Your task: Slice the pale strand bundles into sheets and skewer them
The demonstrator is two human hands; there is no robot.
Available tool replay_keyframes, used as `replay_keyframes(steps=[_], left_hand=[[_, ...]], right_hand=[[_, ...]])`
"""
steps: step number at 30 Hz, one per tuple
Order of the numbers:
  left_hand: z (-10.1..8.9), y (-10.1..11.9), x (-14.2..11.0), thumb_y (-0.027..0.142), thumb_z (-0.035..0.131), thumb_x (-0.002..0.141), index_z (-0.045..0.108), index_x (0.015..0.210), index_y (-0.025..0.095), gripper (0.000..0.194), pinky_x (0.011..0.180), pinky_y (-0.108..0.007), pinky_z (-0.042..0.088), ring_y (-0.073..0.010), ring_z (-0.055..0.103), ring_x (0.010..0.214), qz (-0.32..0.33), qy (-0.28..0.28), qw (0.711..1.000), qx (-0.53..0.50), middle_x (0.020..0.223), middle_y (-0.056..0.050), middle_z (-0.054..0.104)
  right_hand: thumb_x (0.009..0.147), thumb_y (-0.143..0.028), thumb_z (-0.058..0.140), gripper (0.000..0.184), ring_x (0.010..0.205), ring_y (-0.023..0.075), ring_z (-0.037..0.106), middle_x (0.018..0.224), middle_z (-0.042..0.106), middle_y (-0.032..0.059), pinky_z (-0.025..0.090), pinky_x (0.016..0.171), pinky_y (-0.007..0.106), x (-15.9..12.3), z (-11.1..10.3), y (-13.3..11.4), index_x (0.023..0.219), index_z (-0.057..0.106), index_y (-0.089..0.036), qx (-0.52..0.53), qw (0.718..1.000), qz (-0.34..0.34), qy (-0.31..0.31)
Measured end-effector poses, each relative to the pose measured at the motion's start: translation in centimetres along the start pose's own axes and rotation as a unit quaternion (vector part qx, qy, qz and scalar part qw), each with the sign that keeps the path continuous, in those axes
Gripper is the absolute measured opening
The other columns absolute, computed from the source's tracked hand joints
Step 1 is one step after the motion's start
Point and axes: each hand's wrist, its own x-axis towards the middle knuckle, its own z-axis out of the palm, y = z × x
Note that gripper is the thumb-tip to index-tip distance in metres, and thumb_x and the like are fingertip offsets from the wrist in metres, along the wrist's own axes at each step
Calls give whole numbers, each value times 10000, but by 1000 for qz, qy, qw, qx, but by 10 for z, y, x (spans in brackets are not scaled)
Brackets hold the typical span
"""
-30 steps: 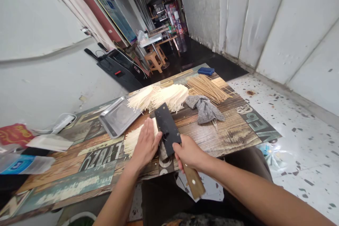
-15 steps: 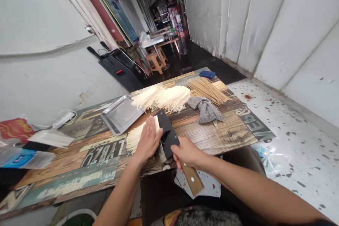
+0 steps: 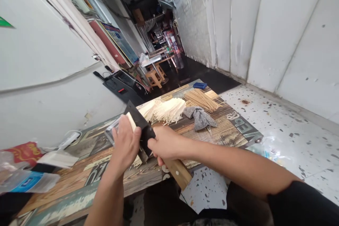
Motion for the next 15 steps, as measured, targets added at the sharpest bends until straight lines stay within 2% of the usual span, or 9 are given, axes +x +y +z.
replay_keyframes(steps=[4,7,10,13,15], left_hand=[[-36,26,45,560,126,941,16,1494,55,757,1123,-561,-58,-269,6,1449,-5,13,1000,22,1560,-204,50],[-38,42,89,584,147,932,73,1491,56,772,1115,-567,-71,-278,28,1448,9,21,1000,21,1562,-187,80],[-15,53,133,599,176,920,136,1479,48,787,1113,-591,-39,-299,97,1442,11,-2,1000,27,1553,-188,142],[29,57,166,588,145,913,141,1483,61,777,1127,-580,-17,-281,97,1445,-12,-72,996,45,1562,-153,134],[61,57,178,574,120,912,129,1491,82,759,1140,-557,-16,-260,77,1449,-29,-123,990,56,1570,-119,109]], right_hand=[[825,-60,416,208,303,70,465,438,455,-80,388,304,155,0,-24,-38,661,404,-187,17,999,-37,21],[863,-83,433,188,318,63,456,459,477,-71,400,329,156,12,-53,-51,703,426,-183,47,996,-49,61],[886,-106,439,198,331,69,451,465,490,-53,406,343,169,32,-89,-46,703,427,-182,72,994,-33,78],[894,-111,447,206,342,75,450,477,509,-33,404,346,179,57,-120,-22,698,433,-174,99,990,10,99],[904,-112,436,223,340,74,437,465,500,-32,399,349,181,72,-134,0,688,431,-170,110,987,42,108]])
